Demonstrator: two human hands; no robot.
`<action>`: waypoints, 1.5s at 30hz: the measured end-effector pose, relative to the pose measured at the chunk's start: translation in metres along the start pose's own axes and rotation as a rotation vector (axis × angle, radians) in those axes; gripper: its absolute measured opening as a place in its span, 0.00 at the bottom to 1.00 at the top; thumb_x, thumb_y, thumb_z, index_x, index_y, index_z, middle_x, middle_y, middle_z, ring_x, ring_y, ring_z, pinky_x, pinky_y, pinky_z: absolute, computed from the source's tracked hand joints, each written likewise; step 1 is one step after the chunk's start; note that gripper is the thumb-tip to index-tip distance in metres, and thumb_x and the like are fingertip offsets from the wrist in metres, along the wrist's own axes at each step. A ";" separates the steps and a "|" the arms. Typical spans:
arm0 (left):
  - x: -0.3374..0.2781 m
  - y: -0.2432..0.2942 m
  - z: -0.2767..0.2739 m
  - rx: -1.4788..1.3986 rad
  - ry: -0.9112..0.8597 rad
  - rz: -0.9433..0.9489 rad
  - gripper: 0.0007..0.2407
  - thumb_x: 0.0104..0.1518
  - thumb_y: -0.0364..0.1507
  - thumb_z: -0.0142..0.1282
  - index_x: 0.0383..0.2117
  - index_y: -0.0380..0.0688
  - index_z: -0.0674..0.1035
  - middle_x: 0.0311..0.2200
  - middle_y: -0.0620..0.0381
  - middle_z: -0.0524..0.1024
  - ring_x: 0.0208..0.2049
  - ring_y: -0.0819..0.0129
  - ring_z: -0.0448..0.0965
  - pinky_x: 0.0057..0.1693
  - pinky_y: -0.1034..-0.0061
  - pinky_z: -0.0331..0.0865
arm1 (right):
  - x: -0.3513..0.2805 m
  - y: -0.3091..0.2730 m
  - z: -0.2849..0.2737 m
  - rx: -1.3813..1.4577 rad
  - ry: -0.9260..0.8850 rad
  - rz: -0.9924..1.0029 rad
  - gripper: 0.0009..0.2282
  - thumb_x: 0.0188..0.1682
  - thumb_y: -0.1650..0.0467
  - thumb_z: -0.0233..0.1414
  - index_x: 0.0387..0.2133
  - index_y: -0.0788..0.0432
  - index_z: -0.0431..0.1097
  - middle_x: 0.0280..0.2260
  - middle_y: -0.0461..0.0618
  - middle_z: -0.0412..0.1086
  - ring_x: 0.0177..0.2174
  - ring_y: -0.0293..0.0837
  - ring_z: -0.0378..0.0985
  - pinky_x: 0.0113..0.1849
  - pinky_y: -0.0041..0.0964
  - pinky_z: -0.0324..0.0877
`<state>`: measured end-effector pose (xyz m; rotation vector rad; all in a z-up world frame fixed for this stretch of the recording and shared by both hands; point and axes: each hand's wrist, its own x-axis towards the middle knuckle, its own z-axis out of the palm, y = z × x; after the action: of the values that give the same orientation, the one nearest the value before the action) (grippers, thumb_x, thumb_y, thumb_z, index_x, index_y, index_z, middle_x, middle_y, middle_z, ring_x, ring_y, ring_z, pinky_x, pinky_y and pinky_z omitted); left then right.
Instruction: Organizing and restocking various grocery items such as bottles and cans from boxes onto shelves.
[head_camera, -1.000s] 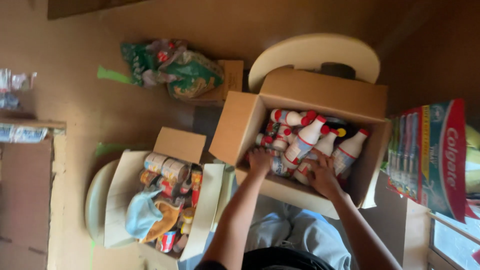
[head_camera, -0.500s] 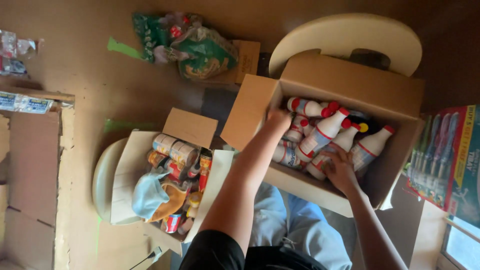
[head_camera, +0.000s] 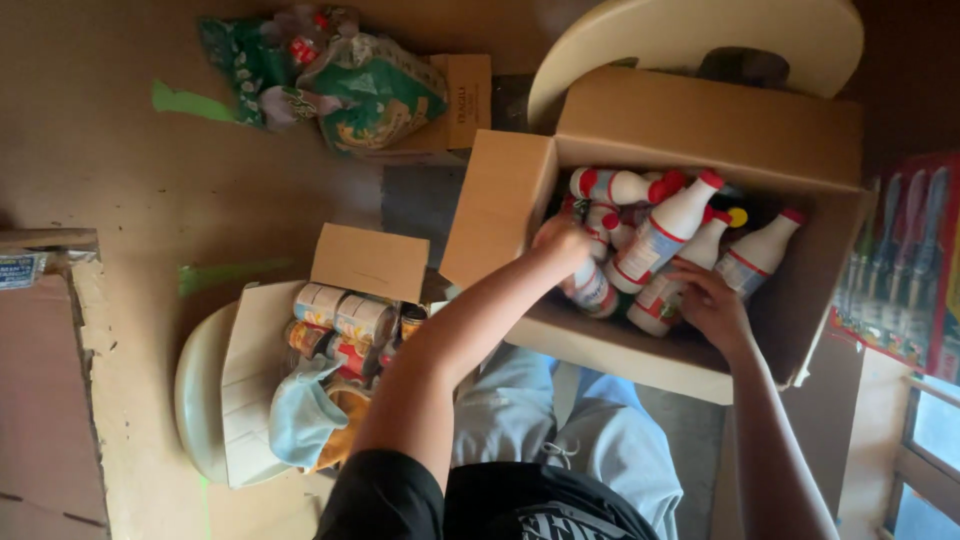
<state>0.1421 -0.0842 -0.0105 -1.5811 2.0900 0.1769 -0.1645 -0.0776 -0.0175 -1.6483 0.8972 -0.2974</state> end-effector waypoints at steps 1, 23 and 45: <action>0.007 -0.007 -0.003 0.015 0.017 -0.009 0.10 0.52 0.33 0.57 0.38 0.49 0.84 0.47 0.56 0.77 0.55 0.58 0.73 0.58 0.56 0.67 | 0.001 -0.004 -0.002 -0.004 -0.002 -0.001 0.17 0.49 0.81 0.47 0.49 0.55 0.73 0.59 0.48 0.69 0.53 0.43 0.71 0.52 0.34 0.67; -0.133 -0.022 0.022 -0.670 0.372 -0.171 0.15 0.47 0.23 0.58 0.44 0.46 0.82 0.52 0.56 0.74 0.66 0.59 0.62 0.70 0.38 0.44 | 0.095 0.018 0.041 -0.113 0.380 0.543 0.18 0.53 0.64 0.65 0.49 0.65 0.73 0.40 0.54 0.76 0.38 0.42 0.75 0.40 0.35 0.70; -0.140 -0.022 0.003 -0.819 0.433 -0.197 0.06 0.49 0.29 0.59 0.32 0.51 0.85 0.38 0.61 0.81 0.60 0.60 0.69 0.69 0.34 0.37 | -0.006 -0.027 0.055 0.103 -0.060 0.451 0.12 0.45 0.78 0.61 0.41 0.56 0.75 0.38 0.46 0.72 0.36 0.39 0.70 0.39 0.36 0.70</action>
<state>0.1900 0.0308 0.0569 -2.4681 2.2998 0.7558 -0.1229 -0.0330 -0.0073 -1.3099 1.1565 0.0168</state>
